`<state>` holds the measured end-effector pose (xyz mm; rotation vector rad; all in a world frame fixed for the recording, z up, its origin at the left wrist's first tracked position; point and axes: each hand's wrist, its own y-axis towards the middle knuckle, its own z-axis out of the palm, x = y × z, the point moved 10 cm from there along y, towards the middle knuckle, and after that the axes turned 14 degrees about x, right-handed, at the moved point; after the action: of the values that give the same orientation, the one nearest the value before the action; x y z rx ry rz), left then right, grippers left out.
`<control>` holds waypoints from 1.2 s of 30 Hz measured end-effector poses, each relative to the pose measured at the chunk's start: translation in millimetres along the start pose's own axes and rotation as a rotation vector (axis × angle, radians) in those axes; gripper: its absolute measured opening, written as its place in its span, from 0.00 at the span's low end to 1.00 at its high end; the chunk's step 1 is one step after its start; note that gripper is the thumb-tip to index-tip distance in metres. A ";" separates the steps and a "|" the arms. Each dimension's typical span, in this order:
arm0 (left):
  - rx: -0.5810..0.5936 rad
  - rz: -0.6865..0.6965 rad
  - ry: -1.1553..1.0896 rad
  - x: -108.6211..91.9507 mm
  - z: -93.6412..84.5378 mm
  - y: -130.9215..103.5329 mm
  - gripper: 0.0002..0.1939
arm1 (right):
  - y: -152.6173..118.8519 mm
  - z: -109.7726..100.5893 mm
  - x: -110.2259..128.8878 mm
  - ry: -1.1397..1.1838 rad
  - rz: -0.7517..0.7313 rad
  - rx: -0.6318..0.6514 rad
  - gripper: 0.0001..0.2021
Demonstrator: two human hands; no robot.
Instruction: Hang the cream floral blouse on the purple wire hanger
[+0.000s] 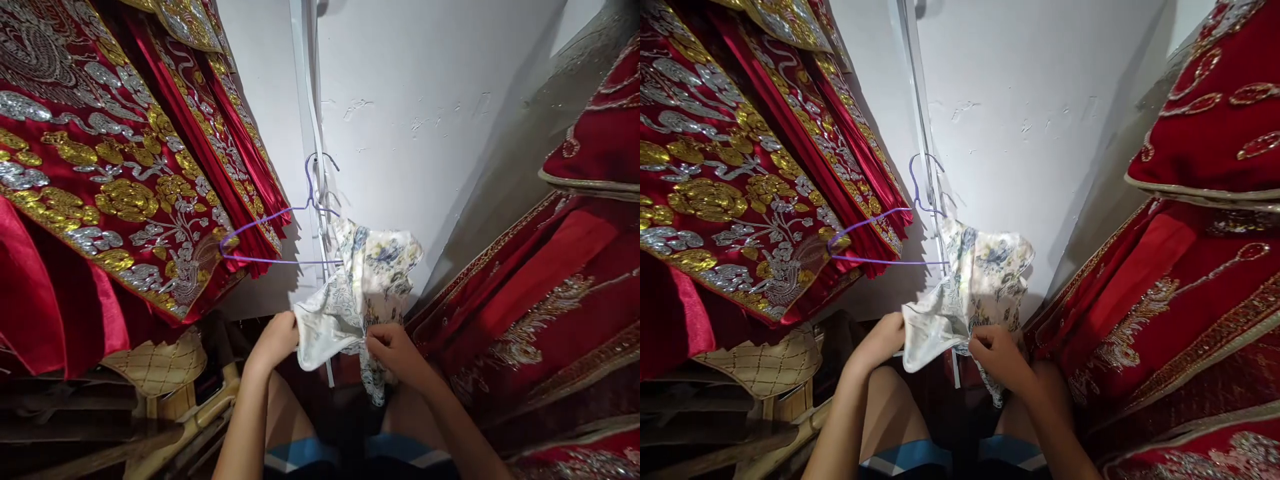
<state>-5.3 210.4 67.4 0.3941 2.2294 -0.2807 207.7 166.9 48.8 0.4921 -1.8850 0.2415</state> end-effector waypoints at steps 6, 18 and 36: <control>-0.118 0.274 -0.377 -45.3 5.0 0.2 0.17 | -8.3 -6.1 -23.9 -0.109 0.033 -0.058 0.19; -0.094 0.456 -0.308 -102.1 27.7 -16.3 0.13 | 19.9 66.6 31.8 0.633 -0.039 0.404 0.29; -0.187 -0.115 0.649 7.1 -87.4 -53.5 0.23 | 158.7 -94.5 49.3 -0.170 -0.226 -0.181 0.20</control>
<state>-91.2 191.0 120.3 0.2786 2.8907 0.0083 202.2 335.0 139.7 0.6110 -1.9733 -0.1236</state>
